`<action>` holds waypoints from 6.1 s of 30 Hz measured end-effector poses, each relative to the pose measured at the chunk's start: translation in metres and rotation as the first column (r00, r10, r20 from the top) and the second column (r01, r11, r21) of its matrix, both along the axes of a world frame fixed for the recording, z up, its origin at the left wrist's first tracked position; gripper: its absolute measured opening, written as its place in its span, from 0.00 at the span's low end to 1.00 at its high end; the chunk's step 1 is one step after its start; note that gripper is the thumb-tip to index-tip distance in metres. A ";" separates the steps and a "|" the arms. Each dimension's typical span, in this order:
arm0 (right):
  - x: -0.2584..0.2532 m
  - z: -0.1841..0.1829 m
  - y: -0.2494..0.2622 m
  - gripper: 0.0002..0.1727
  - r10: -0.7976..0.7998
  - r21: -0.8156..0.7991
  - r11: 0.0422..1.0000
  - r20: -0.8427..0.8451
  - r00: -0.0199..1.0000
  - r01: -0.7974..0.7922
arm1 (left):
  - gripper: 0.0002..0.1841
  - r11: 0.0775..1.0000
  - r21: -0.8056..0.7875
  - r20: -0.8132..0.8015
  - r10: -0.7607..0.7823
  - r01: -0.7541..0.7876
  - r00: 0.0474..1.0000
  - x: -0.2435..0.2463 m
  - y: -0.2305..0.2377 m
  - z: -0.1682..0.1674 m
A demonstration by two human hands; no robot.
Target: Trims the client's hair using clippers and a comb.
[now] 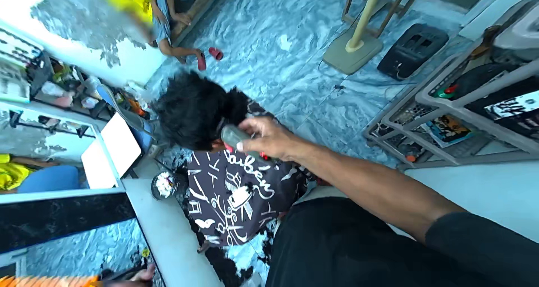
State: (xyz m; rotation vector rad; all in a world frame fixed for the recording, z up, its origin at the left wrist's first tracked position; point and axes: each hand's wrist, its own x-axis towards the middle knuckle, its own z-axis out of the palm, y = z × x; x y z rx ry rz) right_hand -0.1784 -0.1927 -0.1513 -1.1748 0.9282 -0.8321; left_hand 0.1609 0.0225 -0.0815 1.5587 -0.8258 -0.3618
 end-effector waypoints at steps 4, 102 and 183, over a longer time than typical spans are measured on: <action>-0.044 -0.046 0.030 0.29 0.011 0.328 0.944 0.064 0.998 -0.032 | 0.27 0.934 0.299 0.283 -0.284 0.197 0.916 -0.076 -0.040 -0.029; 0.060 0.011 0.009 0.33 -0.356 -0.284 0.930 -0.545 0.760 0.233 | 0.68 0.977 0.196 -0.256 -0.031 0.084 0.966 -0.139 -0.215 -0.138; -0.012 -0.032 0.108 0.27 -0.438 0.044 0.890 -0.197 0.877 0.454 | 0.32 0.971 0.057 -0.135 -0.222 0.231 0.966 -0.064 -0.131 -0.176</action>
